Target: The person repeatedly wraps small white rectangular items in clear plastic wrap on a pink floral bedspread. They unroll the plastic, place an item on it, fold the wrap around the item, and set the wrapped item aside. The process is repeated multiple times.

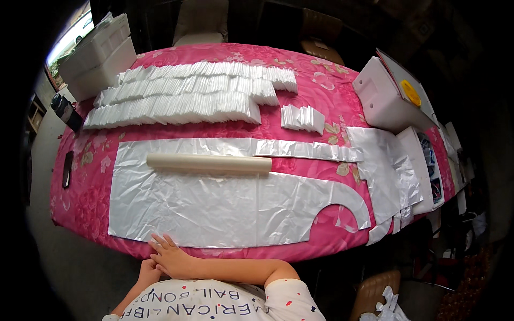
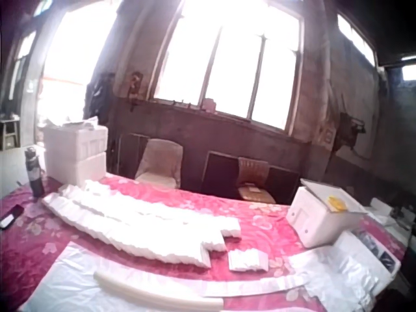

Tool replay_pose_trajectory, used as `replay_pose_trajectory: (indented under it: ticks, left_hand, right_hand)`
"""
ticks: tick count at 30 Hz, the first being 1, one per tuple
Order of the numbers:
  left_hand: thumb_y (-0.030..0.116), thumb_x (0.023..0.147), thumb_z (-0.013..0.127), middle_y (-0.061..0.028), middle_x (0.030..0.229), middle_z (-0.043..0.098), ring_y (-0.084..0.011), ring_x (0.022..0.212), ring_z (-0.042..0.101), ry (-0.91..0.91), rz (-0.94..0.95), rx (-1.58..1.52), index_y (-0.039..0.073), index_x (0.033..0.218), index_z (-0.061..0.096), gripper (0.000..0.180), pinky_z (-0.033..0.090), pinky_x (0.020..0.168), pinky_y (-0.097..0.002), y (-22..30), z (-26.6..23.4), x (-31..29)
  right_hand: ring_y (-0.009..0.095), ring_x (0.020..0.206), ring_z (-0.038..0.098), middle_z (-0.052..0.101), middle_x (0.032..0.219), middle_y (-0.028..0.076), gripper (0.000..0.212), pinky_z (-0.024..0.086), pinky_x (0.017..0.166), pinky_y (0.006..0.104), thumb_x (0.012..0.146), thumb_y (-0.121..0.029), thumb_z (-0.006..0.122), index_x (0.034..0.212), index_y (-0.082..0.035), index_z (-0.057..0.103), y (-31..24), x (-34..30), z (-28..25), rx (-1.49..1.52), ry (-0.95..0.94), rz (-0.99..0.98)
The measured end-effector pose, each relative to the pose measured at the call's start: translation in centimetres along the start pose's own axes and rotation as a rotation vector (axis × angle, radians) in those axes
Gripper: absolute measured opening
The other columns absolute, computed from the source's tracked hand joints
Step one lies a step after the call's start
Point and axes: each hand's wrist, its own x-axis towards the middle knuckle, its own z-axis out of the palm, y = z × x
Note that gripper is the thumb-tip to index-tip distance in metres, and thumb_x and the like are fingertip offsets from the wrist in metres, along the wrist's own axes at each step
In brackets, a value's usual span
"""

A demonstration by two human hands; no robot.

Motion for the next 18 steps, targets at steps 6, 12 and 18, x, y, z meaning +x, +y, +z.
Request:
replay_pose_trajectory:
  ticks: [6,12,18]
  left_hand:
    - [0.010,0.072,0.070,-0.0149,0.099,0.065,-0.0313,0.084,0.063,-0.148,0.736,0.834,0.002,0.107,0.060,0.038,0.050,0.074,-0.0341,10.2,3.9,2.5]
    - [0.009,0.072,0.070,-0.0136,0.117,0.057,-0.0303,0.102,0.056,-0.267,0.996,0.809,0.005,0.118,0.052,0.049,0.047,0.084,-0.0364,18.7,10.4,8.7]
    - [0.012,0.077,0.066,-0.0117,0.122,0.053,-0.0288,0.104,0.055,-0.593,1.096,0.754,0.004,0.119,0.051,0.046,0.048,0.084,-0.0357,19.1,18.0,11.3]
  right_hand:
    - [0.024,0.096,0.052,0.056,0.084,0.003,0.010,0.031,0.102,0.0476,0.073,-0.010,0.067,0.078,-0.009,0.058,6.1,-4.6,-10.2,-0.020,0.296,-0.118]
    - [0.008,0.076,0.055,0.063,0.081,0.002,0.016,0.045,0.070,0.0223,0.084,-0.012,0.065,0.093,0.000,0.064,16.4,-13.5,-26.5,0.535,1.041,0.544]
    - [0.015,0.077,0.060,0.065,0.087,0.008,0.027,0.047,0.072,0.0266,0.080,-0.016,0.066,0.101,-0.001,0.062,32.8,-21.3,-38.1,0.081,1.408,0.842]
